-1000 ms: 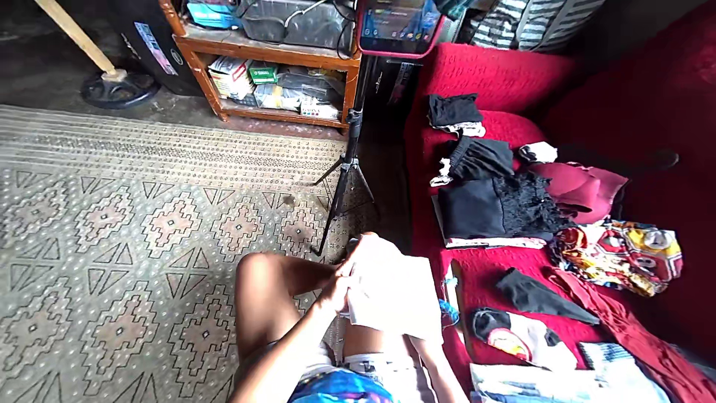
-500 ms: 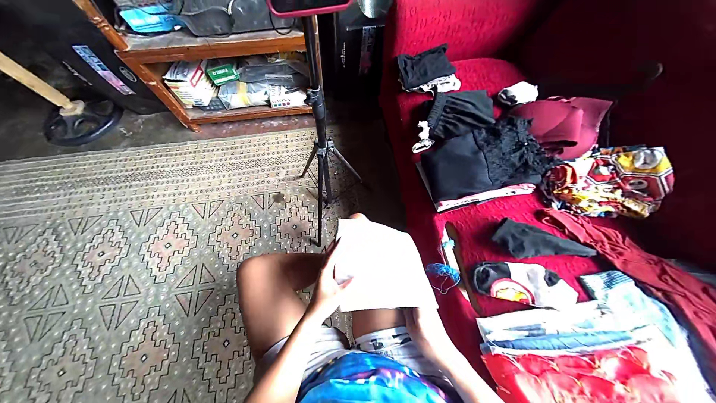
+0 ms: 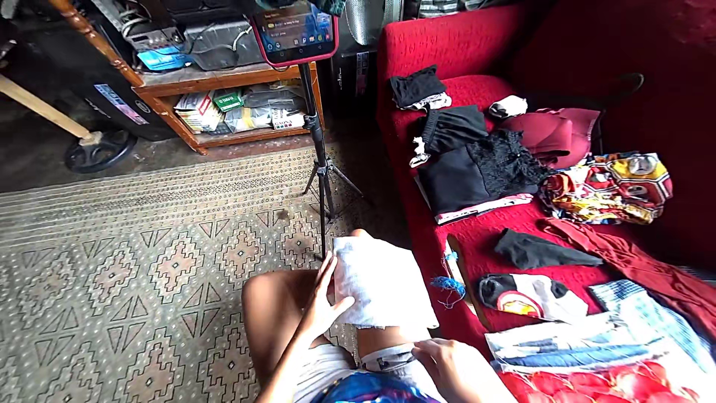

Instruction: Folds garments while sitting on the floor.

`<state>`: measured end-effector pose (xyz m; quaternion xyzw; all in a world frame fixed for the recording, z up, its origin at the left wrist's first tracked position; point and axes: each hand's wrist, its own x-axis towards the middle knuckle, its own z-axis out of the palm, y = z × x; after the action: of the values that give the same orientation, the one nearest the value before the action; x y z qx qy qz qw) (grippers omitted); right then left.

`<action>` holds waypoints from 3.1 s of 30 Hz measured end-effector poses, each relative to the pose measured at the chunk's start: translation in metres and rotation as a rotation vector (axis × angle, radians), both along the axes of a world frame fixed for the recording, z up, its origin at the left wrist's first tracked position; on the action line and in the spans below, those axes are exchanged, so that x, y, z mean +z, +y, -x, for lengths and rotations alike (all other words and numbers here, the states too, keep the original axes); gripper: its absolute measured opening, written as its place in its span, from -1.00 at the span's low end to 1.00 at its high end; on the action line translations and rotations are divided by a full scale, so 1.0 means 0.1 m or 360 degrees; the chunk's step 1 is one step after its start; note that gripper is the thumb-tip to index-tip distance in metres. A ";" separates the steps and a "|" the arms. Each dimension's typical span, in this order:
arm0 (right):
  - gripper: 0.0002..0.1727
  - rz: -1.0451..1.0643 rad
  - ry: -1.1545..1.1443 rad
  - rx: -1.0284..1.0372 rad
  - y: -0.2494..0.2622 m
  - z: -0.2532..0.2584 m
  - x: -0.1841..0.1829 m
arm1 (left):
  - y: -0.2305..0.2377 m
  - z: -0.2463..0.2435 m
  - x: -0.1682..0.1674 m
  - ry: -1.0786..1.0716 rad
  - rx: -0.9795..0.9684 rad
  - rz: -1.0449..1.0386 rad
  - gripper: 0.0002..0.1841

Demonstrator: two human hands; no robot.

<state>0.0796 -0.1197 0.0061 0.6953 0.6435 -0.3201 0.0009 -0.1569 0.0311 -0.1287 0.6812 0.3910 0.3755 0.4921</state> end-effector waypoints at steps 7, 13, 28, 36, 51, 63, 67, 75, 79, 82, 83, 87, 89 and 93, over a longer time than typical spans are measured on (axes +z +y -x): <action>-0.49 -0.0883 0.0210 -0.0238 0.83 0.09 -0.10 | -0.08 -0.48 0.77 0.0370 0.0246 -0.0664 -0.38; -0.26 -0.0509 0.0277 -0.0178 1.30 0.13 -1.00 | 0.02 -0.89 0.00 0.0730 0.0316 -0.0813 -0.39; -0.31 -0.0626 0.0318 -0.0299 1.23 0.19 -0.88 | 0.03 -0.83 -0.17 0.0446 0.0414 -0.0974 -0.42; -0.28 -0.0603 0.0270 -0.0282 1.22 0.15 -0.88 | 0.03 -0.87 -0.16 0.0472 0.0419 -0.1004 -0.42; -0.43 -0.0430 0.1384 -0.0889 1.32 -0.20 -1.34 | -0.12 -0.83 -0.09 -0.0119 0.0756 0.0662 -0.10; -0.59 -0.0039 0.1358 -0.1626 0.87 -0.48 -1.41 | -0.21 -0.35 0.30 -0.0424 0.0373 0.1229 -0.48; -0.76 -0.0380 0.1638 -0.1699 0.95 -0.54 -1.26 | -0.16 -0.37 0.40 -0.0596 0.0437 0.1472 -0.64; -0.80 -0.0709 0.1588 -0.1392 1.02 -0.49 -0.91 | -0.19 -0.21 0.66 -0.0718 0.0317 0.1600 -0.76; -0.72 -0.0614 0.1495 -0.1141 1.03 -0.42 -0.78 | -0.18 0.03 1.09 -0.0842 0.0395 0.1362 -0.82; -0.58 -0.0546 0.1278 -0.0850 1.01 -0.33 -0.72 | -0.06 0.33 1.27 -0.1069 0.0613 0.0936 -0.79; -0.56 -0.0566 0.1257 -0.0774 1.01 -0.30 -0.67 | 0.01 0.42 1.30 -0.1105 0.0686 0.0811 -0.84; -0.62 -0.0498 0.2006 -0.0602 0.98 -0.03 -0.45 | 0.07 0.34 1.80 -0.0675 0.0525 0.0509 -0.55; -0.51 -0.0277 0.2502 -0.0526 0.98 0.09 -0.42 | 0.10 0.18 1.80 -0.0443 0.0231 0.0360 -0.46; -0.32 -0.0009 0.2790 -0.0897 1.01 0.10 -0.26 | -0.07 -0.53 1.74 0.0269 -0.0407 0.0165 -0.34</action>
<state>0.0693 -0.0191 -0.0199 0.3350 0.2216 -0.7193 -0.5669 -0.1037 0.0238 0.0457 0.7282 0.3599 0.2304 0.5358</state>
